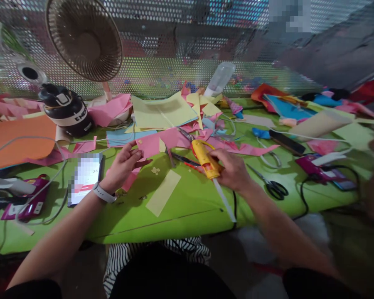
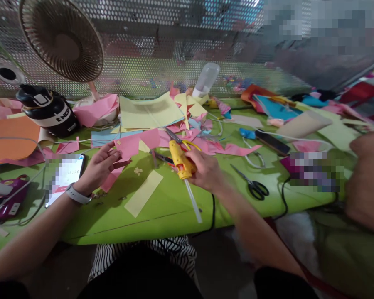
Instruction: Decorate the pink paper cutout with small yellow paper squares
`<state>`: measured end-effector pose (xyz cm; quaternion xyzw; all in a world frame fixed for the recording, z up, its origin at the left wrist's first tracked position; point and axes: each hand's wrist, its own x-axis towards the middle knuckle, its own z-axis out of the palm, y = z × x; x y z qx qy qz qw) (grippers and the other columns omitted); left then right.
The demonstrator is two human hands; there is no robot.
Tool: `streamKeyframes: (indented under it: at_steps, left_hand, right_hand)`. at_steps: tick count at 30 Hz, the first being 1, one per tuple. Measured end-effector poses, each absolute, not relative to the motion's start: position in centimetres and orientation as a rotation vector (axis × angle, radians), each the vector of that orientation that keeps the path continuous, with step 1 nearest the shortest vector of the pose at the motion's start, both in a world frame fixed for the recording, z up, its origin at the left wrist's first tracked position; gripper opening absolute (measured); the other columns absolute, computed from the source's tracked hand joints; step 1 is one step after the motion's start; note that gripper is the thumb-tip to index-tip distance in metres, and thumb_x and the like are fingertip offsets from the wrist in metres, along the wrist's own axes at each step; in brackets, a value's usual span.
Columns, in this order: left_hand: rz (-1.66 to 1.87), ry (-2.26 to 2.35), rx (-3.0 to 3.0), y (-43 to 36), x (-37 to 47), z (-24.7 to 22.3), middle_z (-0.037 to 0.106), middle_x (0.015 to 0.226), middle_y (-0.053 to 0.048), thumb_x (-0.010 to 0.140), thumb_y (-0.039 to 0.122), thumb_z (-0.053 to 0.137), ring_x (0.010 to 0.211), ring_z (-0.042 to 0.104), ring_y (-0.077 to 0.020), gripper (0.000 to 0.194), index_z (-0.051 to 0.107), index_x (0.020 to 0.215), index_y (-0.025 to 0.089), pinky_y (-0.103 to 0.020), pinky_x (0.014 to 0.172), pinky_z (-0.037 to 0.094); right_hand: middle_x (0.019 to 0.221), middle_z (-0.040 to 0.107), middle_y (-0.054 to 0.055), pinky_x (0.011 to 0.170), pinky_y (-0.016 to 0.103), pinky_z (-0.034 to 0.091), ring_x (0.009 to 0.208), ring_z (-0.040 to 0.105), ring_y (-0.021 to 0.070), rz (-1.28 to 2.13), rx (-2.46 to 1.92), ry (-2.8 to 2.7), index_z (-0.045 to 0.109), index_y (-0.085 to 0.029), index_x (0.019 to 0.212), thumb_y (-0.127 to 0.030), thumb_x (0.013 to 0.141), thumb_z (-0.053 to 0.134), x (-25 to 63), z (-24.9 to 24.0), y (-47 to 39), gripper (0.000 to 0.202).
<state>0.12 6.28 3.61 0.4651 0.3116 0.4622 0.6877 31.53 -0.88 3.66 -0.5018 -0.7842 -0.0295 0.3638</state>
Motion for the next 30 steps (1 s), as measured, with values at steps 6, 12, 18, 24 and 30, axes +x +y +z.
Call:
streamKeyframes:
  at_steps: [6, 12, 18, 24, 30]
  left_hand:
    - [1.038, 0.711, 1.043, 6.5, 0.2, 3.8, 0.059, 0.079, 0.004, 0.085, 0.02, 0.07, 0.074, 0.06, -0.0081, 0.032, 0.058, 0.115, 0.02, -0.038, 0.093, 0.06]
    - [1.071, 0.716, 1.042, 6.6, 0.2, 4.0, 0.059, 0.079, 0.004, 0.085, 0.017, 0.069, 0.073, 0.06, -0.0077, 0.028, 0.059, 0.111, 0.02, -0.039, 0.094, 0.06]
    - [1.105, 0.703, 1.04, 7.1, 0.0, 3.5, 0.059, 0.079, 0.004, 0.084, 0.016, 0.069, 0.075, 0.062, -0.0093, 0.027, 0.059, 0.109, 0.021, -0.04, 0.092, 0.061]
    - [1.13, 0.696, 1.016, 7.2, -0.2, 4.0, 0.06, 0.077, 0.005, 0.083, 0.014, 0.069, 0.074, 0.063, -0.0088, 0.029, 0.06, 0.11, 0.021, -0.039, 0.094, 0.06]
    - [1.138, 0.709, 1.01, 7.3, -0.2, 4.0, 0.061, 0.078, 0.005, 0.084, 0.014, 0.068, 0.076, 0.064, -0.0089, 0.031, 0.059, 0.112, 0.022, -0.041, 0.099, 0.057]
  right_hand:
    - [0.098, 0.072, 0.01, 0.075, 0.039, 0.057, 0.086, 0.07, 0.0268, -0.193, -1.419, -2.226, 0.059, -0.022, 0.105, -0.027, 0.081, 0.06, 37.9, 0.5, -3.1, 0.025]
    - [0.106, 0.071, 0.013, 0.084, 0.046, 0.057, 0.097, 0.07, 0.0311, -0.111, -1.641, -2.137, 0.062, -0.021, 0.111, -0.028, 0.078, 0.06, 42.7, -0.6, -6.1, 0.034]
    - [0.108, 0.071, 0.014, 0.085, 0.049, 0.057, 0.098, 0.07, 0.0331, -0.125, -1.793, -2.052, 0.063, -0.02, 0.109, -0.036, 0.076, 0.059, 44.9, -2.9, -7.2, 0.037]
    - [0.105, 0.072, 0.015, 0.082, 0.05, 0.055, 0.096, 0.069, 0.0339, -0.22, -1.757, -2.153, 0.065, -0.018, 0.107, -0.036, 0.077, 0.058, 45.0, -2.9, -6.8, 0.036]
    - [0.109, 0.071, 0.013, 0.085, 0.05, 0.053, 0.101, 0.068, 0.033, -0.241, -1.7, -2.192, 0.069, -0.021, 0.106, -0.033, 0.082, 0.055, 44.0, -0.5, -6.9, 0.03]
